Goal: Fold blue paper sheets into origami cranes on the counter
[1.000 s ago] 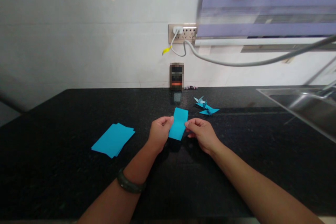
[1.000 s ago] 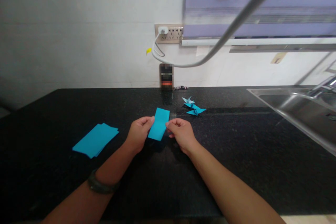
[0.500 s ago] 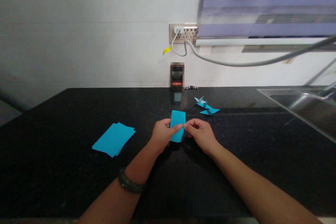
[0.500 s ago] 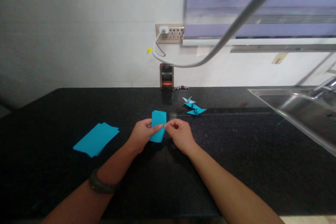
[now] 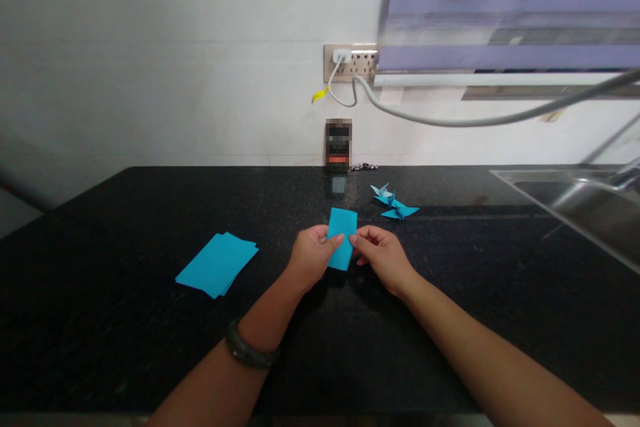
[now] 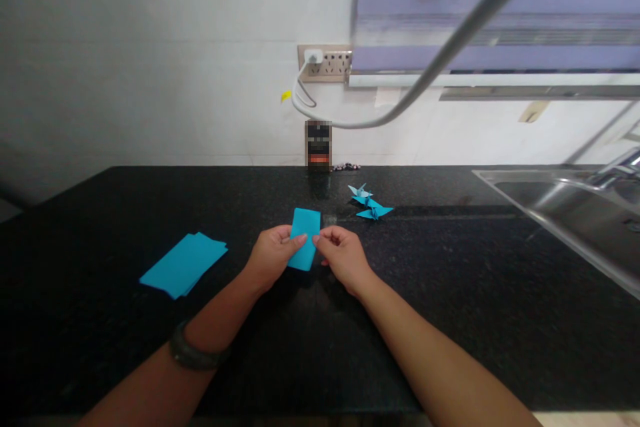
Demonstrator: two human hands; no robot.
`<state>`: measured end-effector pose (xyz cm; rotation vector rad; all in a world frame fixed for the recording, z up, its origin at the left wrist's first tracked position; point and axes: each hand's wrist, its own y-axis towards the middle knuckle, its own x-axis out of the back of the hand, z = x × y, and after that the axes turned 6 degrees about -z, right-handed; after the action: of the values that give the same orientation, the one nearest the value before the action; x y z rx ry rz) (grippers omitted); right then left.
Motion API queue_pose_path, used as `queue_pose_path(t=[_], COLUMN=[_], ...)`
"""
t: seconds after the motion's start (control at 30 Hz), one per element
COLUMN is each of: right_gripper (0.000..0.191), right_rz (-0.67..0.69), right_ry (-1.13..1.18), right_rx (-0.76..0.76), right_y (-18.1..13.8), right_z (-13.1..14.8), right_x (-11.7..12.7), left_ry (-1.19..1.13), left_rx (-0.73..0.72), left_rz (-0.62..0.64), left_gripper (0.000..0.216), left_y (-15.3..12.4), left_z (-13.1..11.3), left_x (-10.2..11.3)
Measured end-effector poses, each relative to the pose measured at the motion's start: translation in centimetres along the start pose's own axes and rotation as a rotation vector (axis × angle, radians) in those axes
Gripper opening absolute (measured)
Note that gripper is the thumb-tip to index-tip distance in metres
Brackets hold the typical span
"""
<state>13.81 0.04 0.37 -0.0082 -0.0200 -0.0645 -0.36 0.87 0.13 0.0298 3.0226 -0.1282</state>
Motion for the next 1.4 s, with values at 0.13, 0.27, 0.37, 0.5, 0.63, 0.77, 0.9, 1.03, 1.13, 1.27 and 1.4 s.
queue_pose_path(t=[0.13, 0.27, 0.37, 0.5, 0.63, 0.77, 0.9, 1.03, 1.13, 1.27, 1.4], right_gripper=[0.024, 0.025, 0.025, 0.024, 0.024, 0.025, 0.024, 0.022, 0.019, 0.021, 0.024], right_rz=[-0.004, -0.009, -0.007, -0.010, -0.011, -0.008, 0.008, 0.055, 0.078, 0.051, 0.043], right_ry=[0.007, 0.012, 0.016, 0.009, 0.007, 0.013, 0.035, 0.066, 0.084, 0.083, 0.129], right_rx=[-0.013, -0.024, -0.026, -0.037, -0.044, -0.041, -0.046, -0.062, -0.083, -0.093, -0.133], right_y=[0.06, 0.07, 0.11, 0.13, 0.09, 0.12, 0.12, 0.06, 0.05, 0.18, 0.29], right_z=[-0.07, -0.04, -0.09, -0.11, -0.03, -0.09, -0.20, -0.20, -0.12, -0.10, -0.17], right_x=[0.03, 0.00, -0.01, -0.02, -0.06, 0.01, 0.04, -0.01, -0.04, -0.06, -0.06], left_ry=[0.029, 0.057, 0.051, 0.059, 0.054, 0.045, 0.035, 0.001, -0.023, -0.033, -0.048], left_rx=[-0.020, -0.036, -0.035, -0.029, -0.023, -0.016, 0.000, 0.031, 0.044, 0.041, 0.039], left_rz=[-0.003, -0.005, 0.005, 0.018, 0.017, 0.007, 0.005, 0.038, 0.073, 0.026, 0.004], left_gripper=[0.028, 0.026, 0.025, 0.025, 0.026, 0.027, 0.027, 0.027, 0.028, 0.027, 0.026], left_y=[0.03, 0.05, 0.07, 0.09, 0.12, 0.17, 0.09, -0.20, -0.33, -0.21, -0.06], left_z=[0.09, 0.19, 0.19, 0.16, 0.19, 0.29, 0.13, -0.21, -0.23, -0.07, -0.11], left_x=[0.01, 0.07, 0.10, 0.10, 0.04, 0.05, 0.08, 0.00, -0.07, -0.10, -0.07])
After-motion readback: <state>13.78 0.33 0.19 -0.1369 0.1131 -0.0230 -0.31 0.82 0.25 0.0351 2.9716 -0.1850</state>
